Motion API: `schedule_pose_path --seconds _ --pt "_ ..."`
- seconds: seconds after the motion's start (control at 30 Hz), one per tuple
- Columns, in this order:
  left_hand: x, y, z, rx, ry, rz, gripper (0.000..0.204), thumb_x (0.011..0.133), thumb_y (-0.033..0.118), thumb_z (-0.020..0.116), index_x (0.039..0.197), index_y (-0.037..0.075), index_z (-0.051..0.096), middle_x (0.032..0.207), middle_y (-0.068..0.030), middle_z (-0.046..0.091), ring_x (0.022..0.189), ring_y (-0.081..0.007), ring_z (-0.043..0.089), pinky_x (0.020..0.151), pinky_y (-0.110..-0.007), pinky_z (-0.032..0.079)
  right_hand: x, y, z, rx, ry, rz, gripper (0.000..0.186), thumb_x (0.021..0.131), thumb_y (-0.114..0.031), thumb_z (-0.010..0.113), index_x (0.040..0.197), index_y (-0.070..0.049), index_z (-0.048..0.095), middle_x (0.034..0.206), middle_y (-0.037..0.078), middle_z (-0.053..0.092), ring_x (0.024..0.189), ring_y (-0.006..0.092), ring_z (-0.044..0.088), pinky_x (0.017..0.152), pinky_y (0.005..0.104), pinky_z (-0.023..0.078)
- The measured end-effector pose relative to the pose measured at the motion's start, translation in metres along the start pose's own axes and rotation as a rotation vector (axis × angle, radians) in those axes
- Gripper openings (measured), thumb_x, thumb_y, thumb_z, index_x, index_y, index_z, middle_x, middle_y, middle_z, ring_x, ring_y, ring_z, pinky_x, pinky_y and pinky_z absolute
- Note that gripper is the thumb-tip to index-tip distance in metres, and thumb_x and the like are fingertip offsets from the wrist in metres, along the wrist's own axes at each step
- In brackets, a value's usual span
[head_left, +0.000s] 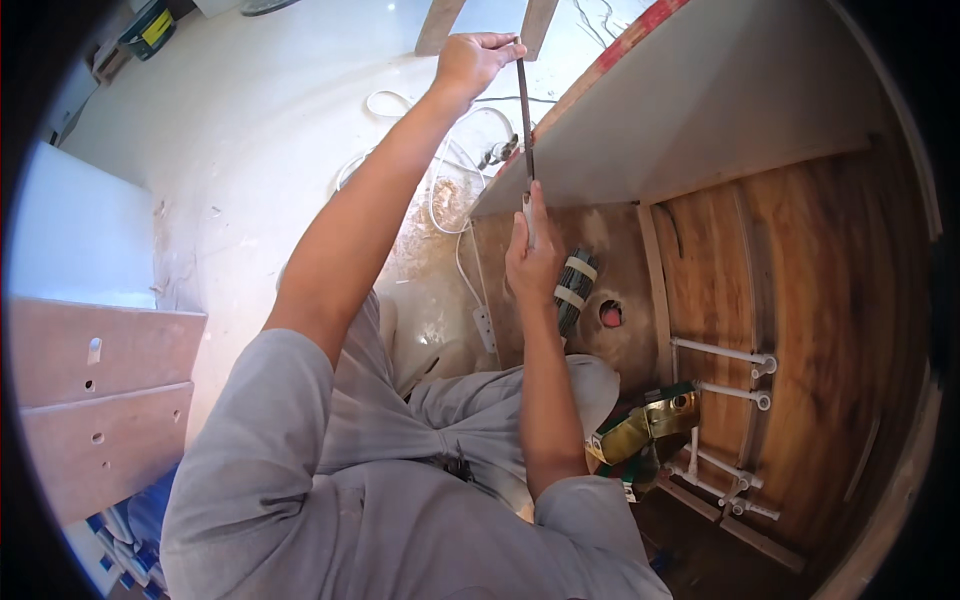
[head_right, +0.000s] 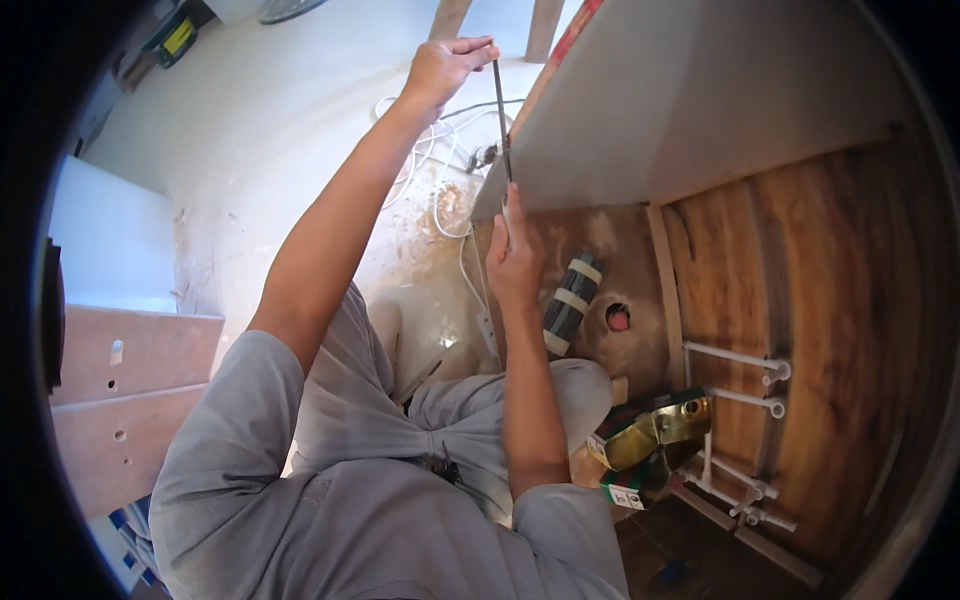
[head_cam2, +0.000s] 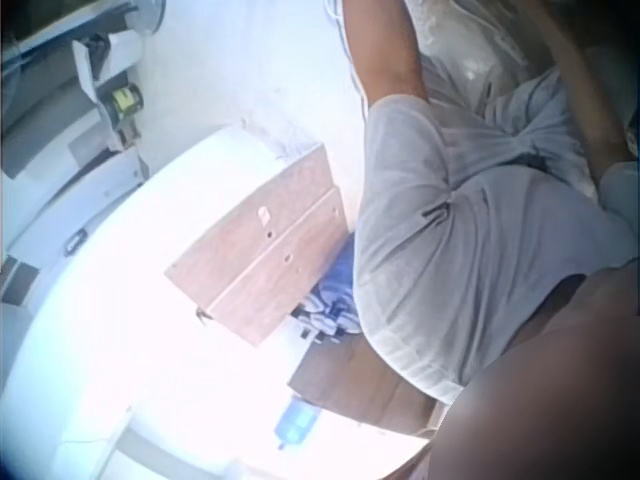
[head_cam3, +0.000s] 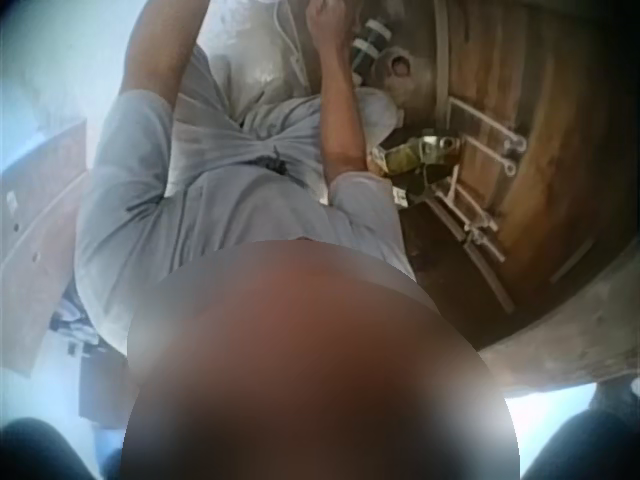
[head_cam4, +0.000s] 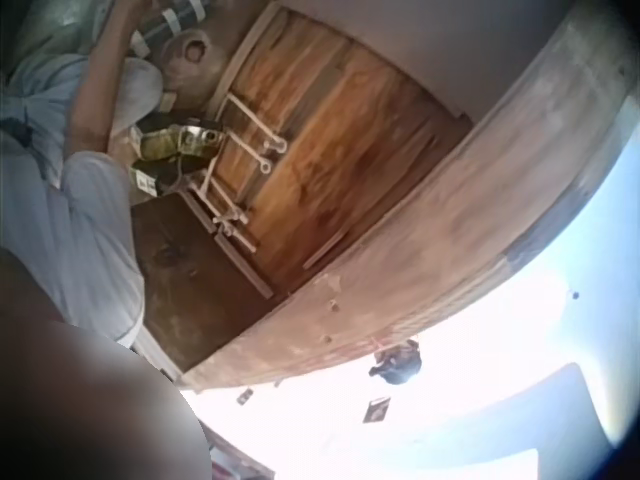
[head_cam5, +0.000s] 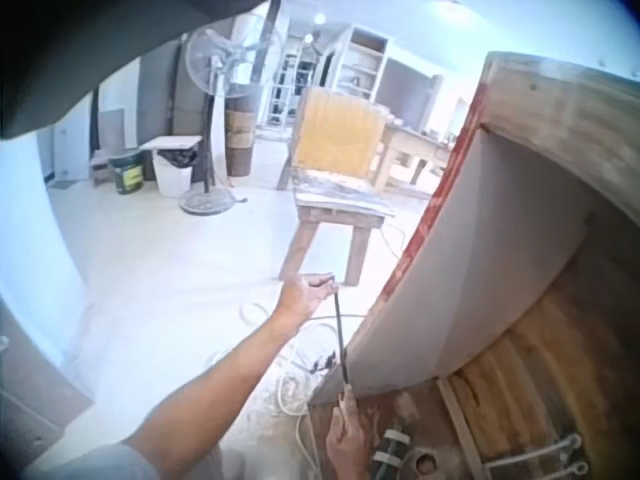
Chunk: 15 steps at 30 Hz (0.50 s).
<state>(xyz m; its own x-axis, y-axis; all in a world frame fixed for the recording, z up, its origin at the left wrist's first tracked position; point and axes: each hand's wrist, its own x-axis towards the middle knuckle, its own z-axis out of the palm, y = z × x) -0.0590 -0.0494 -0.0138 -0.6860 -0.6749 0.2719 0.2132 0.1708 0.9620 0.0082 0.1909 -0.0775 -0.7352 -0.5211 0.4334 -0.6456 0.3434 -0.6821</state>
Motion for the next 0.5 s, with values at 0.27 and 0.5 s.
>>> schedule_pose_path --seconds 0.27,0.5 --pt "-0.036 0.006 0.016 0.194 -0.123 -0.058 0.027 0.072 0.025 0.077 0.092 0.006 0.073 0.082 -0.0098 0.071 0.07 -0.0132 0.063 0.069 -0.027 0.049 -0.046 0.01 -0.028 -0.064 0.01 0.0 0.041 0.09 -0.008 0.052 0.129 0.001 0.047 0.119 0.021 0.058 0.11 0.0347 0.057 0.09 0.0358 0.046" --pt "0.001 -0.013 0.004 0.091 -0.041 -0.126 0.035 0.077 0.022 0.075 0.101 -0.002 0.068 0.085 -0.0055 0.069 0.073 -0.0104 0.058 0.069 -0.024 0.048 -0.005 0.017 0.005 -0.019 0.011 -0.047 0.041 0.089 -0.008 0.053 0.129 0.0 0.048 0.105 0.021 0.062 0.091 0.0357 0.06 0.08 0.0384 0.047"
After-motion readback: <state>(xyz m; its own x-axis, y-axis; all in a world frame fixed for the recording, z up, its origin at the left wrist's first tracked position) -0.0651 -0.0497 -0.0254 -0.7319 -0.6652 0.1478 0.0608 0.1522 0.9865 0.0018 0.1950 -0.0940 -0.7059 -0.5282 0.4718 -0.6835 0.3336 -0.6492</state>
